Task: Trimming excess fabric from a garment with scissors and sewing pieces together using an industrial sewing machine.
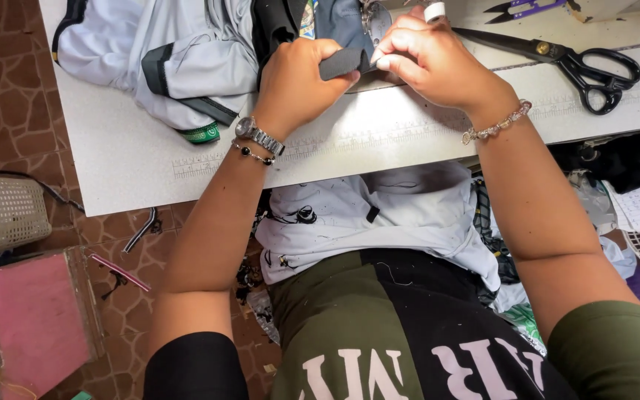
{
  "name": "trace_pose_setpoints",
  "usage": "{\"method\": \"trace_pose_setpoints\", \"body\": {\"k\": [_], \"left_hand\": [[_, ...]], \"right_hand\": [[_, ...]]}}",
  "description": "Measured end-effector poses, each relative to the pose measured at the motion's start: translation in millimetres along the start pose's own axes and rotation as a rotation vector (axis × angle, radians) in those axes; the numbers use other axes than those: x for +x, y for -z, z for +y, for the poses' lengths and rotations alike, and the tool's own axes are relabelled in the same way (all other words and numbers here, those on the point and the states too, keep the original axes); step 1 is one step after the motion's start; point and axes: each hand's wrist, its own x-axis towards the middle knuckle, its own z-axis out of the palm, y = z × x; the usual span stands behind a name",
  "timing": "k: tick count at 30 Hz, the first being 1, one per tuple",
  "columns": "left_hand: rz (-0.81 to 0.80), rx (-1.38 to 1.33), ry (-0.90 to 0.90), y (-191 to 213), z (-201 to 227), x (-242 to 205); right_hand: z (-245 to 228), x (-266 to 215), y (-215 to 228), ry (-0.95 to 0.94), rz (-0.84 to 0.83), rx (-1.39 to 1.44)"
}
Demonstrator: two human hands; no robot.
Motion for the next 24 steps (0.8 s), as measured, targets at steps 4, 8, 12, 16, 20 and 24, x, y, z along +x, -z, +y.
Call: {"method": "trace_pose_setpoints", "body": {"k": [4,8,12,16,20,24], "left_hand": [[0.03,-0.078,0.044,-6.3,-7.4,5.4],[0.037,-0.072,0.014,-7.0,-7.6,3.7],[0.234,0.236,-0.353,-2.2,3.5,-17.0],[-0.284,0.54,-0.151,-5.1,16.5,-34.2],[-0.04,0.166,-0.271,-14.4,8.0,8.3],[0.298,0.029,-0.289,-41.6,-19.6,30.6]], "right_hand": [[7.3,-3.1,-2.8,0.184,0.165,-0.038],[8.2,-5.7,-8.0,0.217,0.246,-0.114],[-3.8,-12.7,-7.3,0.287,0.261,-0.315],[-0.1,-27.7,-30.0,0.265,0.24,-0.403],[-9.4,-24.8,-30.8,0.258,0.24,-0.409],[-13.1,-23.6,-30.1,0.251,0.219,-0.408]]}}
